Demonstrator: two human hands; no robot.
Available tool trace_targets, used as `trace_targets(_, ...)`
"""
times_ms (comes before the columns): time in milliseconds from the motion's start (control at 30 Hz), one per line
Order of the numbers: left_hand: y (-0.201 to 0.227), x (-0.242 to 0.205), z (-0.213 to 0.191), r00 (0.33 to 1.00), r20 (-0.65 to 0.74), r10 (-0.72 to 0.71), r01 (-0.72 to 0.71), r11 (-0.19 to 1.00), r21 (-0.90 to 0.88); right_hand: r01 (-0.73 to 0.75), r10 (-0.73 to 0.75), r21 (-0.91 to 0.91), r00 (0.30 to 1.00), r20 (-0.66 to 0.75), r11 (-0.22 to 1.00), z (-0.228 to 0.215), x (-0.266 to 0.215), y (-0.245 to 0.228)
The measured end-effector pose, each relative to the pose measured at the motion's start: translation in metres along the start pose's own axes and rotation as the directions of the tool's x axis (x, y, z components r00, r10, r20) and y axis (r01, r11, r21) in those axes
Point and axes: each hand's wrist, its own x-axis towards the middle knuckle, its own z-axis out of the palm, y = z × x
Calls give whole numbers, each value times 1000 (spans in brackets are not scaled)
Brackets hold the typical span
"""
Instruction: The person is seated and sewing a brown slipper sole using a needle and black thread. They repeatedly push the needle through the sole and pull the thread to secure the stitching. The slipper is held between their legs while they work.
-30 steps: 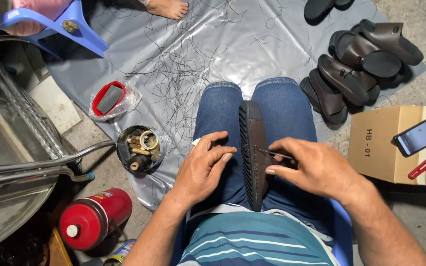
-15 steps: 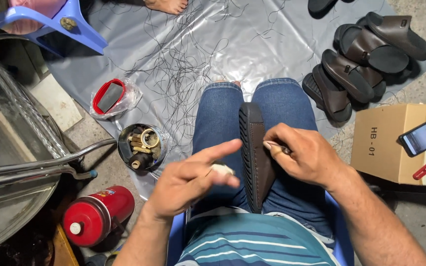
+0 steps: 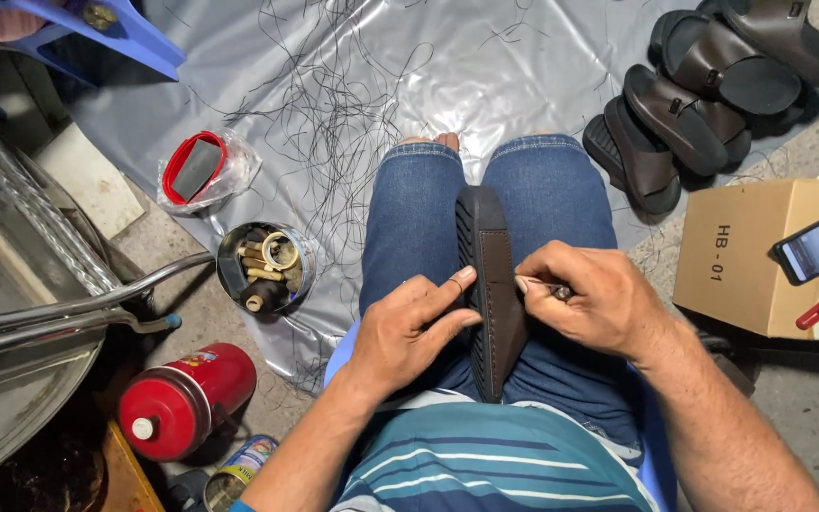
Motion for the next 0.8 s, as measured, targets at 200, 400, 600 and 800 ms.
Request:
trace_targets(200, -8, -2, -5, 994, 51, 98, -101, 993, 64, 87, -86, -75, 996, 14, 993, 5, -3, 4)
trace_targets(400, -10, -4, -35, 978, 145, -149, 189, 930, -316, -121, 142, -134, 976, 165, 984, -11, -4, -29)
trace_targets(600, -21, -7, -96, 688, -261, -677, 723, 670, 170, -196, 334, -367, 870, 363, 910, -42, -5, -37)
trace_targets(800, -1, 2, -45, 993, -118, -6, 34, 969, 243, 177, 4, -359, 893, 450, 917, -39, 9, -26)
